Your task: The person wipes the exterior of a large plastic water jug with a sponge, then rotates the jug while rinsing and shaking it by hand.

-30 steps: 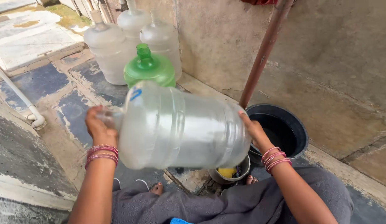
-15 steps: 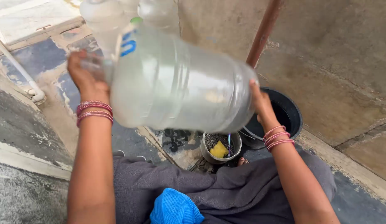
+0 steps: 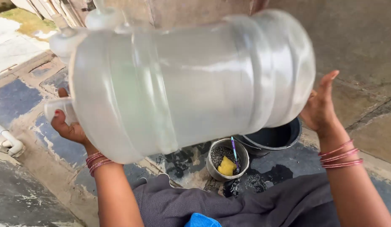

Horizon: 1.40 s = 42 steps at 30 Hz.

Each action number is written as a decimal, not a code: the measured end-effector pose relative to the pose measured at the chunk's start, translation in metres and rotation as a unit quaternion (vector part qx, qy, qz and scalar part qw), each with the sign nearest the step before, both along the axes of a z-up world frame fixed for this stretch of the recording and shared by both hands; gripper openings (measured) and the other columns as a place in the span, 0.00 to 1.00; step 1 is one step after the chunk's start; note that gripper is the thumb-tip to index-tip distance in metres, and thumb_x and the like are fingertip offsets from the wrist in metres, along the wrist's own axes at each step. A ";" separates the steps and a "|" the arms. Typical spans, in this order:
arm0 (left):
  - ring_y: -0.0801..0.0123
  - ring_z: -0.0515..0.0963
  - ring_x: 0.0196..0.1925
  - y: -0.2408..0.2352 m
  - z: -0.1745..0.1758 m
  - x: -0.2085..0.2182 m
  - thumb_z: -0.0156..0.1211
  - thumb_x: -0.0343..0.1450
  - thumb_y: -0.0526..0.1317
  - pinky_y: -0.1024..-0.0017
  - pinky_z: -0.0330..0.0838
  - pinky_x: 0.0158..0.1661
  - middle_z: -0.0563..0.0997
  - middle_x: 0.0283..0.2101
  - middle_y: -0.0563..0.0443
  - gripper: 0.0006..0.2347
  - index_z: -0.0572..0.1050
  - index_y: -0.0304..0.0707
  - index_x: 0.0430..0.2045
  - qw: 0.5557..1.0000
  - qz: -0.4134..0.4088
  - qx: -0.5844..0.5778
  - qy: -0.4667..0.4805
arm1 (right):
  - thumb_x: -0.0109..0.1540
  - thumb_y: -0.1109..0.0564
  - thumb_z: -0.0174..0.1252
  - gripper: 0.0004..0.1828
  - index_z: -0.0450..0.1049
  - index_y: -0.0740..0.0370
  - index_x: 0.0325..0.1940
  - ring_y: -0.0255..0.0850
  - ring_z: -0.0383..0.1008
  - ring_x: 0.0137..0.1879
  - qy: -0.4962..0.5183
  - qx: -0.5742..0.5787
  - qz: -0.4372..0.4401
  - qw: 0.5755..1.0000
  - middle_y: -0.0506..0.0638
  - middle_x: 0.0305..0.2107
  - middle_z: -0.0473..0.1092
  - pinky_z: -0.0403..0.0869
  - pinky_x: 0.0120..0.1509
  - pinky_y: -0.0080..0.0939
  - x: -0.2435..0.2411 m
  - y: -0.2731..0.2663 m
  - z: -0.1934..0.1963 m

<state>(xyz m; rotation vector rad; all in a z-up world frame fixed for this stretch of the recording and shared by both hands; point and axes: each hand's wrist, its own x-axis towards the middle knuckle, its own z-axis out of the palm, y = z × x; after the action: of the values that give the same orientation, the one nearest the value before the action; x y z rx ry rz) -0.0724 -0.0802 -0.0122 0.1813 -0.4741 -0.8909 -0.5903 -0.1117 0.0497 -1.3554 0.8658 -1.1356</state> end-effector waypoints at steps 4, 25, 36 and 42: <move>0.55 0.79 0.53 -0.010 -0.055 0.026 0.67 0.63 0.44 0.51 0.78 0.57 0.78 0.47 0.47 0.16 0.72 0.43 0.42 0.980 0.015 0.187 0.058 | 0.53 0.17 0.44 0.60 0.50 0.58 0.77 0.53 0.60 0.74 -0.072 0.131 -0.078 0.986 0.57 0.70 0.58 0.63 0.73 0.60 0.037 -0.028 -0.109; 0.61 0.79 0.42 -0.043 -0.100 -0.012 0.63 0.56 0.42 0.60 0.75 0.48 0.81 0.35 0.53 0.10 0.74 0.45 0.28 0.937 0.027 0.347 0.021 | 0.60 0.28 0.55 0.46 0.68 0.72 0.65 0.44 0.71 0.61 0.046 0.220 -0.212 0.951 0.56 0.55 0.71 0.69 0.64 0.43 -0.012 -0.051 -0.226; 0.58 0.80 0.46 -0.017 -0.034 -0.003 0.63 0.63 0.44 0.60 0.75 0.53 0.79 0.39 0.47 0.12 0.74 0.38 0.33 0.998 -0.024 -0.053 -0.024 | 0.67 0.25 0.54 0.43 0.71 0.71 0.58 0.55 0.66 0.60 -0.066 -0.278 -0.230 0.930 0.65 0.54 0.69 0.68 0.60 0.51 -0.041 -0.034 -0.140; 0.59 0.81 0.41 -0.044 -0.091 -0.005 0.60 0.58 0.43 0.58 0.78 0.50 0.80 0.36 0.50 0.10 0.74 0.43 0.29 0.943 -0.018 0.330 0.045 | 0.69 0.24 0.49 0.48 0.74 0.78 0.55 0.58 0.64 0.63 0.207 0.156 -0.237 0.936 0.73 0.54 0.69 0.63 0.64 0.52 -0.018 -0.058 -0.229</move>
<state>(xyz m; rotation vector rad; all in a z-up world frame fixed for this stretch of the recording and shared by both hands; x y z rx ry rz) -0.0777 -0.1237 -0.1028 0.7440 -0.0757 -1.0668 -0.6082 -0.1701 -0.1794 -1.1606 1.6774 -1.0171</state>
